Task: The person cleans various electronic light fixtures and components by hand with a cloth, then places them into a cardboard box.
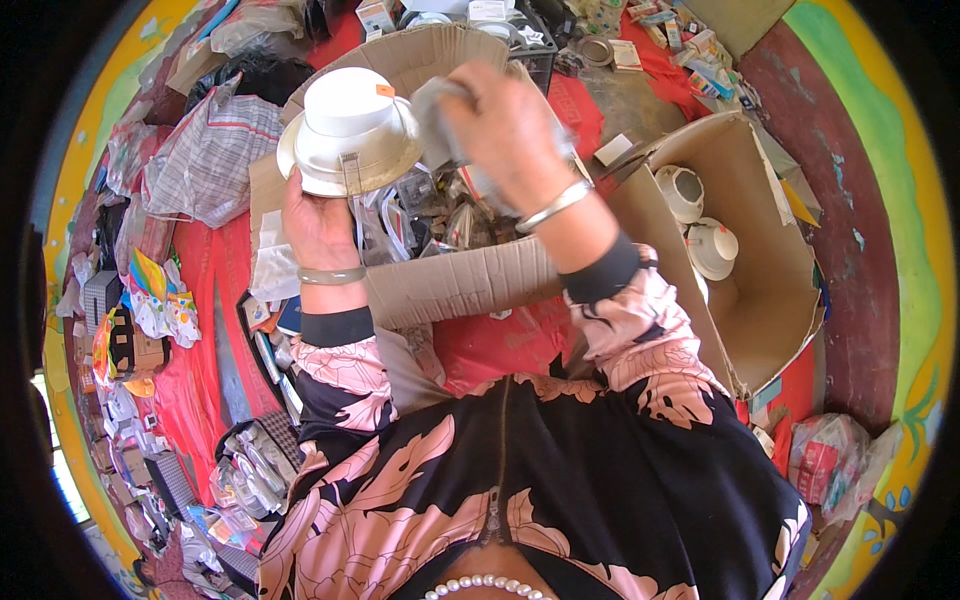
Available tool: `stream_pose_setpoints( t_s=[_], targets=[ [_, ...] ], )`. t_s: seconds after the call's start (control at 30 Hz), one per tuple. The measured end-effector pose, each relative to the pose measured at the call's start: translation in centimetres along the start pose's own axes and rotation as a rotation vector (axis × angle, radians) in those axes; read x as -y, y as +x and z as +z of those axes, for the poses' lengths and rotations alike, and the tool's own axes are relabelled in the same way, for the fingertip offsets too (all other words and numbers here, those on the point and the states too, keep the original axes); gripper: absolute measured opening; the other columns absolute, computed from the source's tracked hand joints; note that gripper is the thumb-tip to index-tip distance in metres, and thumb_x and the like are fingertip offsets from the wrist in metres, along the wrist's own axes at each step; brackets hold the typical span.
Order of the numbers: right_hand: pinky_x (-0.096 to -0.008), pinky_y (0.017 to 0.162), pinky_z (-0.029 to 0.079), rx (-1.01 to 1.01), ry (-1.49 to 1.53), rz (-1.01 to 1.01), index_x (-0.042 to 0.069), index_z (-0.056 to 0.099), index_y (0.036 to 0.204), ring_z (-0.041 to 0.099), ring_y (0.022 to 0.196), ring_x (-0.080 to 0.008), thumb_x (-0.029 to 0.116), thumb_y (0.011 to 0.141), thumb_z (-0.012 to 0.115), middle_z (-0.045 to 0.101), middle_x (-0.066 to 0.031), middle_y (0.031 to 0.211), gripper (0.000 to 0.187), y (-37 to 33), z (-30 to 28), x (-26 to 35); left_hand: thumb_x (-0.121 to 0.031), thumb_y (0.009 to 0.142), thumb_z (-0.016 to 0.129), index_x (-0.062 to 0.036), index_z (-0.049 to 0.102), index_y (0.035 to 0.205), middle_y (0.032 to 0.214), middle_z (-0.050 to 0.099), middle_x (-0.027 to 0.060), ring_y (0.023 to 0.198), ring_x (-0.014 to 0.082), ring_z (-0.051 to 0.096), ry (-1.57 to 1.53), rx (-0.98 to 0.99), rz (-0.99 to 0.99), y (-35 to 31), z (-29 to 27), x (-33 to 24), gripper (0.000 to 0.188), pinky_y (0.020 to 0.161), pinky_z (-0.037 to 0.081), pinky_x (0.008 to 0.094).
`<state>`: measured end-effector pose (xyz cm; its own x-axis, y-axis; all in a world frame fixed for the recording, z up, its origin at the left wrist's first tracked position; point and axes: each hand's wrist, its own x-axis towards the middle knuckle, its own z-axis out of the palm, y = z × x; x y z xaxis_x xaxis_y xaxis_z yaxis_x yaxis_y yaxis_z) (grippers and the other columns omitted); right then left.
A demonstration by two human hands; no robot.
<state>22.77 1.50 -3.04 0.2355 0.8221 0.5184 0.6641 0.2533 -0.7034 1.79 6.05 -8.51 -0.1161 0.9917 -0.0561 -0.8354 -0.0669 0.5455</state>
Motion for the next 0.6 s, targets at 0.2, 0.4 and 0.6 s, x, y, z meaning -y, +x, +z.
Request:
stream_pose_setpoints(
  t_s=[0.2,0.4,0.6],
  targets=[
    [-0.0400,0.074,0.045,0.041,0.100,-0.379,0.002,0.063,0.083,0.057,0.082,-0.0341,0.004,0.072,0.061,0.061,-0.0139,0.083,0.012,-3.4,6.5,1.3,-0.019,0.096,0.032,0.0044,0.038,0.129,0.132,0.045,0.0165,0.122,0.0278,0.044,-0.065,0.038,0.042,-0.7,0.8,0.1,0.041,0.105,0.032,0.0437],
    [-0.0393,0.078,0.045,0.106,0.241,-0.381,0.001,0.066,0.086,0.057,0.088,-0.0311,0.002,0.071,0.060,0.064,-0.0115,0.089,0.016,-4.2,7.9,2.1,-0.019,0.097,0.029,0.0047,0.038,0.128,0.130,0.046,0.0167,0.121,0.0278,0.044,-0.041,0.047,0.095,-1.0,0.9,-0.3,0.040,0.104,0.032,0.0434],
    [-0.0368,0.078,0.047,0.273,0.111,-0.514,0.000,0.065,0.088,0.057,0.089,-0.0305,0.000,0.069,0.056,0.061,-0.0109,0.091,0.021,-4.3,6.9,1.3,-0.021,0.097,0.030,0.0056,0.038,0.128,0.130,0.046,0.0167,0.120,0.0274,0.045,-0.006,-0.011,0.095,-1.1,0.6,-0.8,0.041,0.104,0.034,0.0433]
  ],
)
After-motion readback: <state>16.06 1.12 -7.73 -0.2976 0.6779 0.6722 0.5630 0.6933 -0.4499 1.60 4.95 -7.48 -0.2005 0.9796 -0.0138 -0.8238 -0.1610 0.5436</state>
